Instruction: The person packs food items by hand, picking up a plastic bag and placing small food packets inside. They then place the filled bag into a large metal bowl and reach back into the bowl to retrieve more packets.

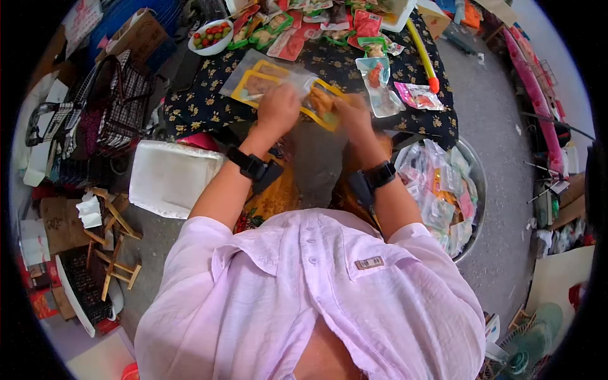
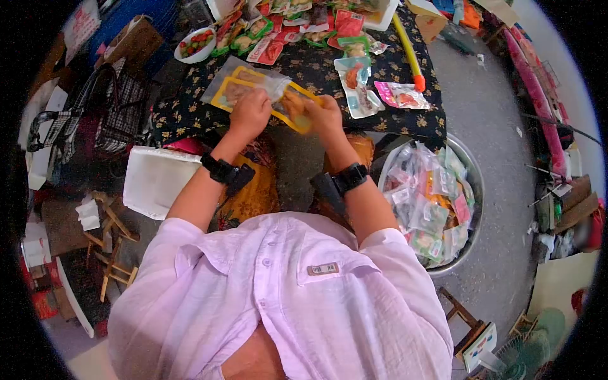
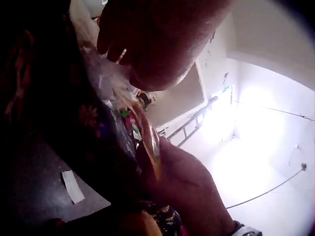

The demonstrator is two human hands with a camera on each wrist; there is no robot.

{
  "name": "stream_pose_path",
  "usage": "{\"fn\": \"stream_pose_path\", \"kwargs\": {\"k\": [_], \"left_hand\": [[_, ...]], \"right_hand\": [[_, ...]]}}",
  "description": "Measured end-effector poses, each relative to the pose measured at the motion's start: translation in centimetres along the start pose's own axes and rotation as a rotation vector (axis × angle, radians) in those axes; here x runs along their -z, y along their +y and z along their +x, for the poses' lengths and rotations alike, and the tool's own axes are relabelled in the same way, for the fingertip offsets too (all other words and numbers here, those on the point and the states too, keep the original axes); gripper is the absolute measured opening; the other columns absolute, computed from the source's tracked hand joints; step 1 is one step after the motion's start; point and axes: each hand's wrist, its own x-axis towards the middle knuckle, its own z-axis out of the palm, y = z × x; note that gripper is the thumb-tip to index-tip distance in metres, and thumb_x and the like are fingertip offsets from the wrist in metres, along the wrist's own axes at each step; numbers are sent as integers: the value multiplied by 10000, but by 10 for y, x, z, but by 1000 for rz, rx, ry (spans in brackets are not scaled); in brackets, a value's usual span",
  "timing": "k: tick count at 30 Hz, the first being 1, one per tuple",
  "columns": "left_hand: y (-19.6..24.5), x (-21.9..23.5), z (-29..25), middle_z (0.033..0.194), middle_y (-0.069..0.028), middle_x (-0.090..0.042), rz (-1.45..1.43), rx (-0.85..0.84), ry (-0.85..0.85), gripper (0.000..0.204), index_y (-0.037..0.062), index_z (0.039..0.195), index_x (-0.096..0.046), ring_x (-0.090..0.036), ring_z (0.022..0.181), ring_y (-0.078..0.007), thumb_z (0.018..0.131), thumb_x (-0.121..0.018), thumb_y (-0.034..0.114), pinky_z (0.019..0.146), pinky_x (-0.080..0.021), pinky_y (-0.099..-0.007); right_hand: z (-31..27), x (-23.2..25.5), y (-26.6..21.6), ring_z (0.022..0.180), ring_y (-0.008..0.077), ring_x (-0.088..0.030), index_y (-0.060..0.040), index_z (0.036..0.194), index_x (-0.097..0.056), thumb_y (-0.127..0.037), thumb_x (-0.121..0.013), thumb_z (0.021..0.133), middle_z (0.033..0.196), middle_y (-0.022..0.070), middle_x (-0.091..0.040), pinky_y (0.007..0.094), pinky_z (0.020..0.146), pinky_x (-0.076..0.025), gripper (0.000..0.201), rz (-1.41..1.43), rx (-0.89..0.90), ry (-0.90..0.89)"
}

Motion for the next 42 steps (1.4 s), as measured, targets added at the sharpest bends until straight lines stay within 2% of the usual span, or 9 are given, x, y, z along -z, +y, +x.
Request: {"fn": "stream_pose_path", "kwargs": {"k": [13,15,21,27,31,33,36,40,42], "left_hand": [[18,10,-11,812,-141,-520,-46,-161,60,95,10,749,-495,-470,819,-319,706,-455,85,724,-381,-387],[22,16,-15,835,-136,-523,-29,-170,53,98,16,763,-498,-470,838,-314,708,-456,84,733,-379,-387],[22,12,-20,905,-129,-523,23,-215,120,125,25,805,-505,-462,907,-304,710,-469,97,787,-364,-380],[18,3,-18,848,-107,-542,20,-261,250,106,25,729,-527,-478,875,-281,684,-477,107,762,-376,-372],[15,8,-23,962,-135,-496,-8,-234,45,191,31,867,-504,-419,976,-316,696,-511,117,830,-328,-404],[20,16,-33,1001,-141,-465,28,-250,86,251,44,911,-502,-395,1000,-321,676,-541,121,841,-315,-413],[14,11,-49,1039,-142,-425,117,-286,172,331,65,959,-497,-367,1024,-322,643,-577,121,851,-299,-419],[-7,4,-54,1039,-128,-413,189,-381,230,316,69,927,-499,-372,1013,-317,622,-580,96,843,-305,-417],[-9,10,-52,1013,-127,-428,155,-373,187,276,56,889,-497,-388,993,-320,624,-567,79,834,-315,-415]], "right_hand": [[9,-31,-2,562,130,-512,14,844,-498,-162,-532,734,693,62,-534,241,469,-415,210,-199,78,-312],[3,-29,-26,562,130,-517,8,830,-506,-162,-537,726,667,54,-532,244,475,-417,203,-209,-175,-322],[13,-33,-5,571,150,-544,16,807,-526,-134,-543,708,665,72,-547,262,470,-425,181,-514,143,-44],[13,-50,0,539,150,-533,9,795,-527,-96,-518,699,661,67,-541,257,470,-428,142,296,-130,-173],[8,-43,9,576,153,-538,8,804,-518,-57,-487,698,697,80,-542,249,489,-427,128,-10,180,-151],[9,-40,9,614,177,-544,5,811,-518,-49,-477,697,711,98,-550,270,515,-429,133,319,-179,-77],[26,-23,29,694,229,-547,1,856,-504,-42,-470,685,721,130,-549,307,583,-431,180,-303,176,176],[33,-12,7,802,341,-515,-15,938,-477,-1,-457,655,822,171,-528,374,669,-429,284,-890,685,-63],[29,-14,-6,799,349,-502,-22,845,-499,-5,-461,647,837,167,-523,389,670,-425,202,-1069,618,-184]]}}
